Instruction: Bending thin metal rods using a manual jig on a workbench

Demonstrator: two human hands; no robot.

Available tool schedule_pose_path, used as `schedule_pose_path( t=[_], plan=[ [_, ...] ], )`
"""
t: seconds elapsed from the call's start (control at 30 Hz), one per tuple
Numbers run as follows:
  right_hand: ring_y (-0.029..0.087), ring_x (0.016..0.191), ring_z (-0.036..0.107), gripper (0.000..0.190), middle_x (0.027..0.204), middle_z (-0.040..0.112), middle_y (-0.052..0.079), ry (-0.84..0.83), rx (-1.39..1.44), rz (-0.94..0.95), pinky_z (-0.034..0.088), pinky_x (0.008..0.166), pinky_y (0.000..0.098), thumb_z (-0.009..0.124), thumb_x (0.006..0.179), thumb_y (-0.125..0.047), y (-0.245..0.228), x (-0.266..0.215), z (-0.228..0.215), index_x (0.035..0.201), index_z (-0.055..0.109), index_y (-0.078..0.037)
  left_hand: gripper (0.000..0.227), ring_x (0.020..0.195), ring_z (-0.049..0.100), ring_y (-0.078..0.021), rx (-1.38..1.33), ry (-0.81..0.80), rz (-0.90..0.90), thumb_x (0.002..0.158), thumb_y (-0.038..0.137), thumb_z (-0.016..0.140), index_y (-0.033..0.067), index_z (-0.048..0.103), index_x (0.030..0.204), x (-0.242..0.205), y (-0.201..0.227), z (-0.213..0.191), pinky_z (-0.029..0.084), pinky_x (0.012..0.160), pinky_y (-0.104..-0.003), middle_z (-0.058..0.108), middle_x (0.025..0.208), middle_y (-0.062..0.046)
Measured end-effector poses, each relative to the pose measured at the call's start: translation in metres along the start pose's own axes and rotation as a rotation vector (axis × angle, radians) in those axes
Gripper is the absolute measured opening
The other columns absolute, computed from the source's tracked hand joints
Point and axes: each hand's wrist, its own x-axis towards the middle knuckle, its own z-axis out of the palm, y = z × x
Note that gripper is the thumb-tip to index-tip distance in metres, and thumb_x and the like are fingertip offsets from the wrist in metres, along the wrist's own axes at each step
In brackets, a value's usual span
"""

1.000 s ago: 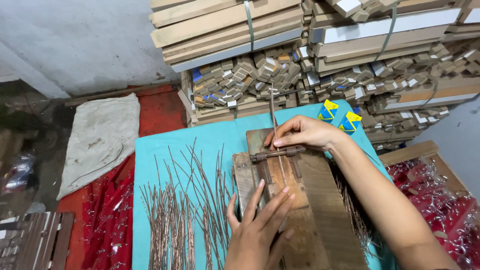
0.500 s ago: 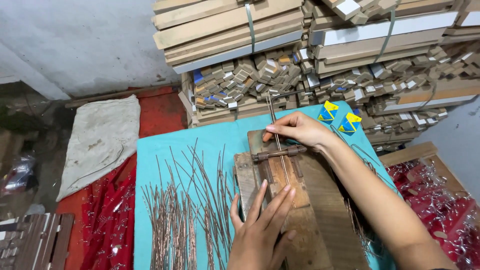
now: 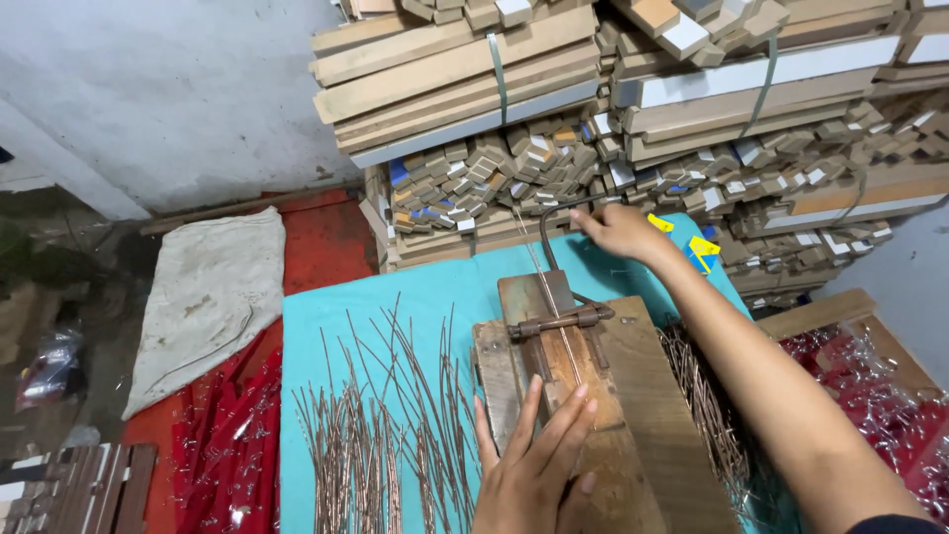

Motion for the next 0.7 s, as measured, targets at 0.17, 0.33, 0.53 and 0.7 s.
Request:
schedule_pose_path(
  t=[0.17, 0.33, 0.53, 0.7],
  plan=[
    [0.038, 0.151, 0.033, 0.101, 0.163, 0.031, 0.021, -0.214, 0.040, 0.058, 0.032, 0.123, 0.0501, 0.027, 0.089, -0.079, -0.014, 0.044, 0.036, 0.154, 0.038, -0.002, 0.058, 0.155, 0.028, -0.0375, 0.020, 0.037, 0.053, 0.102, 0.036, 0.058, 0.0194, 0.047, 0.156, -0.002, -0.009, 0.011, 0.002, 0.110, -0.081, 0.047, 0.164, 0.005],
    [0.022, 0.073, 0.061, 0.045, 0.091, 0.064, 0.013, -0.279, 0.919, 0.261, 0.058, 0.067, 0.0326, 0.055, 0.106, -0.049, -0.065, 0.042, 0.017, 0.102, 0.055, -0.004, 0.057, 0.153, 0.035, -0.0274, 0.267, 0.187, 0.095, 0.096, 0.040, 0.058, 0.0271, 0.055, 0.151, -0.001, -0.011, 0.016, 0.015, 0.110, -0.081, 0.050, 0.160, 0.014],
    [0.011, 0.084, 0.057, 0.017, 0.094, 0.059, 0.001, 0.227, 1.521, -0.157, 0.057, 0.083, 0.0232, 0.073, 0.093, -0.018, -0.114, 0.002, -0.052, 0.095, 0.057, -0.011, 0.067, 0.156, 0.028, -0.0329, 0.381, 0.180, 0.093, 0.088, 0.038, 0.063, 0.0314, 0.050, 0.154, 0.000, -0.009, 0.017, 0.015, 0.108, -0.084, 0.046, 0.162, 0.017],
    [0.012, 0.095, 0.049, 0.016, 0.104, 0.053, -0.001, 0.544, 1.390, -0.943, 0.047, 0.091, 0.0275, 0.064, 0.089, -0.016, -0.129, -0.074, -0.083, 0.103, 0.056, -0.013, 0.065, 0.159, 0.020, -0.0311, 0.362, 0.131, 0.037, 0.096, 0.036, 0.052, 0.0292, 0.043, 0.160, -0.001, -0.006, 0.017, 0.007, 0.113, -0.080, 0.038, 0.168, 0.014]
  ],
)
